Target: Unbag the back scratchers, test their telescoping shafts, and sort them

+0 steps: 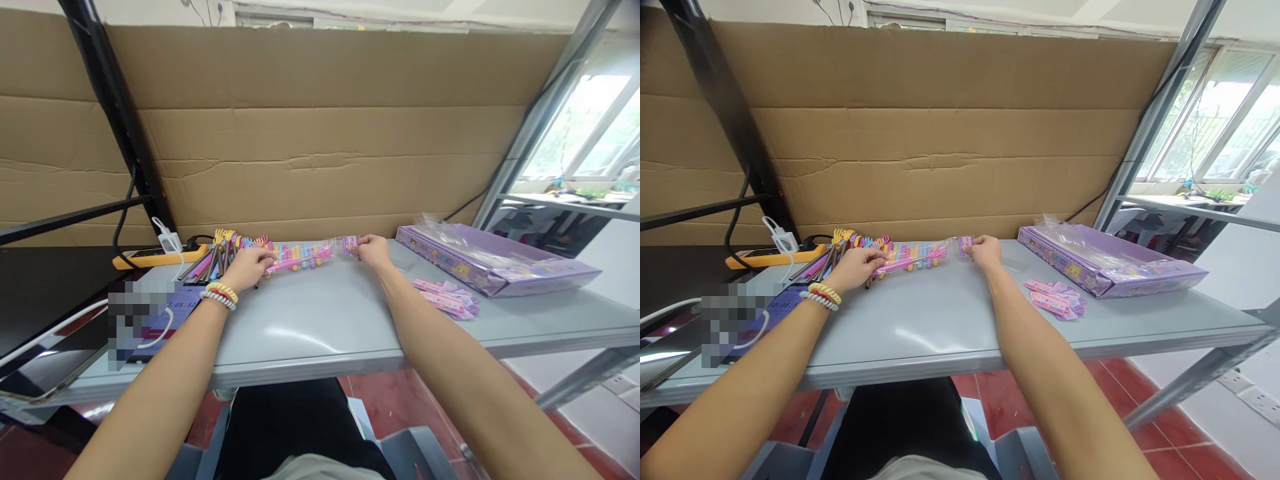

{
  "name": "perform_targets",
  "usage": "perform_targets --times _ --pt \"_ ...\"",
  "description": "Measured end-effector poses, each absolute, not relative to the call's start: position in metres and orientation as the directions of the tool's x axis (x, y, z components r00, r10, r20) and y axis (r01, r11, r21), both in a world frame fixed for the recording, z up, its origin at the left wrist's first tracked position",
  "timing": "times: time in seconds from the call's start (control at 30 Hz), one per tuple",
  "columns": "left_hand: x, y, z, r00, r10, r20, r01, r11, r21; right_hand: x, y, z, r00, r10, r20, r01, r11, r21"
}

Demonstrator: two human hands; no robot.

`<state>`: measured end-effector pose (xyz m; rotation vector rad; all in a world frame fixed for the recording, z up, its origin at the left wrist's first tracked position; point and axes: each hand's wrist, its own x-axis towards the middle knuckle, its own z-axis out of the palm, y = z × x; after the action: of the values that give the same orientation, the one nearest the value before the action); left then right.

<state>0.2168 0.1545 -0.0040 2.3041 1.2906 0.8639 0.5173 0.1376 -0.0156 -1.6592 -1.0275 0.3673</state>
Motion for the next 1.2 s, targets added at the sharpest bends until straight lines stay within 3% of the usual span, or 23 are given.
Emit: perform_targets --times 0.17,0.3,0.4,0.7,0.97,1.2 --pt "0.2149 0.1558 -0.0036 0.396 0.842 0.367 0.664 -0.539 0.518 0.5214 0.1413 -0.0188 0.548 0.813 0.196 0.262 0.056 -0.963" --pt "0.2125 0.1581 -0.0034 0.378 0.855 0.355 0.686 -0.516 0.513 0.5252 0.1423 -0.0210 0.354 0.927 0.122 0.076 0.102 -0.992" --pt "0.2122 0.1578 -0.0026 0.368 0.865 0.342 0.695 -0.500 0.516 0.5238 0.1393 -0.0192 0.256 0.958 0.132 0.037 0.127 -0.991" --pt "0.2129 0.1577 -0.0011 0.347 0.864 0.364 0.707 -0.496 0.504 0.5208 0.1389 -0.0148 0.186 0.977 0.102 -0.113 0.125 -0.986" --pt "0.2114 0.1594 -0.0024 0.366 0.860 0.355 0.721 -0.503 0.476 0.5249 0.1419 -0.0197 0.253 0.961 0.109 0.062 0.097 -0.993" --pt "0.2121 0.1592 -0.0028 0.383 0.853 0.355 0.713 -0.517 0.474 0.5258 0.1395 -0.0182 0.275 0.957 0.094 0.076 0.075 -0.994"
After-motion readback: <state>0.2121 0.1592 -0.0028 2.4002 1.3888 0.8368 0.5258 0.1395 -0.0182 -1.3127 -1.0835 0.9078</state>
